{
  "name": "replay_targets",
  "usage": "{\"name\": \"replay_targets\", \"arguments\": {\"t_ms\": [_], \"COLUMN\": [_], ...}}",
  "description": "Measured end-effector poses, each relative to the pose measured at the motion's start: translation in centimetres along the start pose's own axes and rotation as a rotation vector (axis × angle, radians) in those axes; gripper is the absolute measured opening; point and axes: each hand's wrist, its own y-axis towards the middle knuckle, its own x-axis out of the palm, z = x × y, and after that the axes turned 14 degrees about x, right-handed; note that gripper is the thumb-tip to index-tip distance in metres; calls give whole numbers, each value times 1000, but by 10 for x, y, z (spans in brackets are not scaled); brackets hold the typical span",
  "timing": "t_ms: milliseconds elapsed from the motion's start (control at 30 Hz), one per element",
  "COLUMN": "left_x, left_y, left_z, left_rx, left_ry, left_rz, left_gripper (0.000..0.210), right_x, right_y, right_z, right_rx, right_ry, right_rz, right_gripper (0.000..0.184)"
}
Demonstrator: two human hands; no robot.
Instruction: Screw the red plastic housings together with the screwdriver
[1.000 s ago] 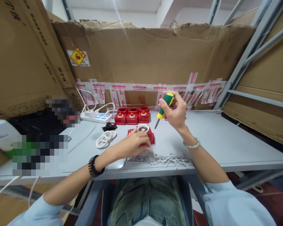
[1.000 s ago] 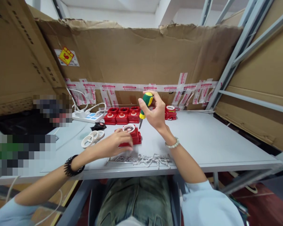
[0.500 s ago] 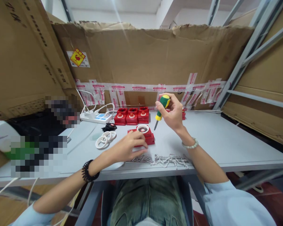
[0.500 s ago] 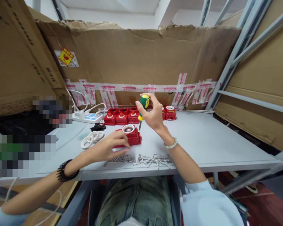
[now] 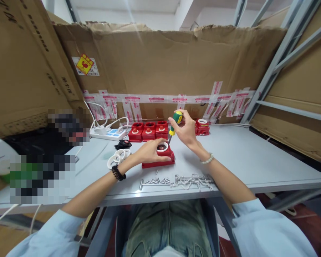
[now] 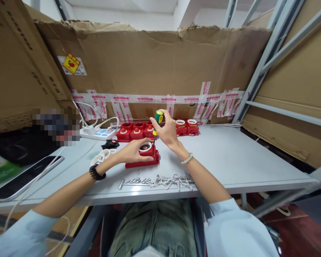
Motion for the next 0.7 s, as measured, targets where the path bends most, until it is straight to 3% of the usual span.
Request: {"name": "replay_targets", "arguments": {"t_ms": [267,467,700], "left_x": [0,1,1], "left_y": [-1,0,-1], "left_z": [-1,0,-1], "left_rx": [3,-13,-12], "left_ry": [-19,-8,-10], "left_rz": [11,7,3], "left_gripper": [74,77,77], "right_x": [2,5,13], "right_y": [3,8,12], "right_z": [-1,-10,-24], "right_rx": [1,-81,15], "right_ry": [-78,-353,-698], "right_rz": [-2,-25,23], "right_gripper": [34,28,34]}}
